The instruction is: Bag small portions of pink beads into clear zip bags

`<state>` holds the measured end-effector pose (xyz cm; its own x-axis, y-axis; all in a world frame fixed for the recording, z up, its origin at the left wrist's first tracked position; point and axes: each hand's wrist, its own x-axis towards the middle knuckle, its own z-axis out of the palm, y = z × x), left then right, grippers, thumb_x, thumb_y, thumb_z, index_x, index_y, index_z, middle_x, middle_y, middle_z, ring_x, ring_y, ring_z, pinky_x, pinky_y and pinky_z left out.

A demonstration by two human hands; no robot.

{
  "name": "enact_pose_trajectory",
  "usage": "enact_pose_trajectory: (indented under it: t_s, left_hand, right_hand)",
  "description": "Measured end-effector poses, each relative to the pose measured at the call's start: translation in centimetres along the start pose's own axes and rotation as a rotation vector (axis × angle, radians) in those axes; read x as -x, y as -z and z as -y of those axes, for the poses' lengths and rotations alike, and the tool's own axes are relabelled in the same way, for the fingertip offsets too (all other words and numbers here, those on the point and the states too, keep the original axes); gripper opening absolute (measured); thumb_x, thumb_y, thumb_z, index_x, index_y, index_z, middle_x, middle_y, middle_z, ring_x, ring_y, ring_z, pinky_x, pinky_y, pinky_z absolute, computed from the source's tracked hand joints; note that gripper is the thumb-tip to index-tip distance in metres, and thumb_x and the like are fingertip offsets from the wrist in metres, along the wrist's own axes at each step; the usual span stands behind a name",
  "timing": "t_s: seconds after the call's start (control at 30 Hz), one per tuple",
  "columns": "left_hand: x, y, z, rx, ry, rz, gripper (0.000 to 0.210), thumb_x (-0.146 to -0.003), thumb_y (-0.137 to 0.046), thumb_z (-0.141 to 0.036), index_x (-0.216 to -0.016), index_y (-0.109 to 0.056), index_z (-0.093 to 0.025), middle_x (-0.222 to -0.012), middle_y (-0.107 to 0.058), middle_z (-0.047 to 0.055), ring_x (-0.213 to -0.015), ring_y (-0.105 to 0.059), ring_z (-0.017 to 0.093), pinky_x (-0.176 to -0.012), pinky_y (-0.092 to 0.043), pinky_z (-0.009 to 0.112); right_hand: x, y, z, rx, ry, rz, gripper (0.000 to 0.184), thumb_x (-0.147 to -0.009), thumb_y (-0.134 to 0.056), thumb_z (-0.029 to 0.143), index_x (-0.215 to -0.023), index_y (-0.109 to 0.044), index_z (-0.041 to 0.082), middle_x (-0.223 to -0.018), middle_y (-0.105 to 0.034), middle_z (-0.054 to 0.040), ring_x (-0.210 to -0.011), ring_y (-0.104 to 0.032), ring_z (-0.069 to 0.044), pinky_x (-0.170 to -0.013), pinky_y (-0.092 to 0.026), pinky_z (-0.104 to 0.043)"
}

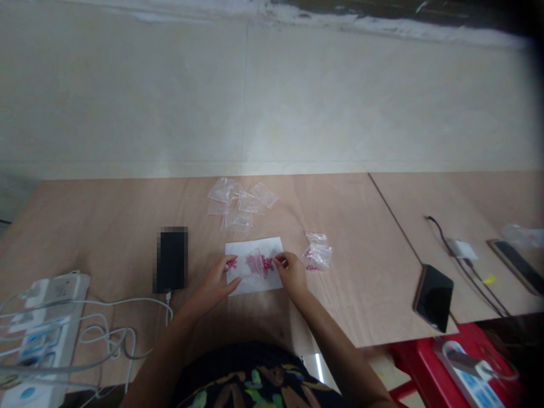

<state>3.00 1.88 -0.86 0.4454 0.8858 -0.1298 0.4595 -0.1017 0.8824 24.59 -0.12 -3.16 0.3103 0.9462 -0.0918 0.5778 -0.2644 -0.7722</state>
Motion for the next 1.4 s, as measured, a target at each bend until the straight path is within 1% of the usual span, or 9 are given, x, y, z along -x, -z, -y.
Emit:
enact_pose_trajectory:
  t_s: [0.1, 0.2, 0.3, 0.37, 0.53, 0.7, 0.93, 1.13, 1.4]
  left_hand:
    - [-0.2, 0.1, -0.2, -0.008, -0.021, 0.003, 0.037, -0.074, -0.055, -0.022, -0.109, -0.042, -0.020, -0.106, -0.047, 0.007, -0.100, -0.048, 0.020, -0.089, -0.042, 0.041]
    - [-0.5, 0.1, -0.6, -0.002, -0.038, -0.007, 0.037, -0.074, -0.056, -0.022, -0.109, -0.045, -0.020, -0.104, -0.048, 0.007, -0.098, -0.048, 0.020, -0.088, -0.043, 0.040]
    - [-0.6, 0.2, -0.8, 0.034, -0.030, -0.015, 0.035, -0.074, -0.055, -0.022, -0.109, -0.047, -0.022, -0.103, -0.046, 0.006, -0.097, -0.048, 0.019, -0.086, -0.044, 0.038]
    - [-0.5, 0.3, -0.8, 0.077, -0.009, -0.006, 0.034, -0.075, -0.053, -0.022, -0.109, -0.047, -0.022, -0.103, -0.045, 0.005, -0.097, -0.048, 0.018, -0.085, -0.045, 0.037]
    - [-0.2, 0.3, -0.4, 0.148, 0.052, -0.006, 0.032, -0.076, -0.052, -0.021, -0.108, -0.048, -0.023, -0.106, -0.044, 0.005, -0.099, -0.048, 0.018, -0.083, -0.046, 0.034]
    - [-0.3, 0.2, -0.2, 0.164, 0.076, -0.003, 0.032, -0.076, -0.052, -0.022, -0.107, -0.049, -0.023, -0.105, -0.045, 0.005, -0.096, -0.049, 0.018, -0.081, -0.047, 0.034]
    - [-0.3, 0.4, -0.2, 0.177, 0.075, -0.009, 0.031, -0.076, -0.053, -0.023, -0.106, -0.050, -0.022, -0.103, -0.045, 0.005, -0.095, -0.049, 0.017, -0.080, -0.047, 0.032]
    - [-0.4, 0.3, -0.3, 0.171, 0.071, -0.004, 0.030, -0.076, -0.053, -0.024, -0.106, -0.051, -0.021, -0.102, -0.045, 0.006, -0.095, -0.049, 0.018, -0.079, -0.047, 0.033]
    - [-0.4, 0.5, -0.4, 0.162, 0.073, 0.005, 0.030, -0.076, -0.052, -0.024, -0.106, -0.050, -0.022, -0.101, -0.045, 0.005, -0.095, -0.049, 0.018, -0.081, -0.047, 0.034]
  right_hand:
    - [0.6, 0.9, 2.6, -0.179, 0.064, -0.012, 0.012, -0.073, -0.054, 0.028, -0.074, -0.060, 0.017, -0.074, -0.060, -0.0046, -0.059, -0.050, -0.014, -0.056, -0.041, -0.026]
    - [1.2, 1.2, 5.2, -0.238, 0.172, 0.099, 0.010, -0.074, -0.054, 0.026, -0.074, -0.062, 0.019, -0.073, -0.059, -0.0041, -0.063, -0.050, -0.014, -0.058, -0.041, -0.026]
    - [1.3, 1.2, 6.0, -0.248, 0.226, 0.173, 0.012, -0.075, -0.054, 0.025, -0.074, -0.064, 0.020, -0.072, -0.059, -0.0043, -0.068, -0.051, -0.015, -0.062, -0.041, -0.027]
    - [1.0, 1.1, 5.3, -0.269, 0.213, 0.184, 0.014, -0.076, -0.052, 0.026, -0.076, -0.064, 0.020, -0.071, -0.059, -0.0040, -0.065, -0.051, -0.015, -0.059, -0.041, -0.026]
    - [-0.3, 0.1, 1.2, -0.056, 0.087, 0.012, 0.016, -0.073, -0.050, 0.018, -0.082, -0.064, 0.017, -0.078, -0.060, -0.0064, -0.068, -0.051, -0.016, -0.065, -0.042, -0.029]
    - [-1.0, -1.5, -1.5, 0.107, 0.054, 0.065, 0.020, -0.071, -0.048, 0.011, -0.081, -0.064, 0.017, -0.081, -0.059, -0.0075, -0.076, -0.053, -0.018, -0.071, -0.042, -0.030]
    - [-1.3, -1.1, -1.5, 0.116, 0.082, 0.091, 0.016, -0.070, -0.049, 0.010, -0.072, -0.063, 0.017, -0.076, -0.058, -0.0049, -0.069, -0.053, -0.016, -0.066, -0.042, -0.027]
    - [-1.3, -1.0, -1.2, 0.130, 0.116, 0.102, 0.019, -0.069, -0.051, 0.008, -0.080, -0.064, 0.017, -0.080, -0.059, -0.0065, -0.072, -0.053, -0.017, -0.068, -0.042, -0.028]
    - [-1.5, -1.6, -1.1, 0.120, 0.144, 0.163, 0.022, -0.068, -0.050, 0.006, -0.079, -0.064, 0.018, -0.077, -0.059, -0.0046, -0.071, -0.054, -0.016, -0.066, -0.043, -0.026]
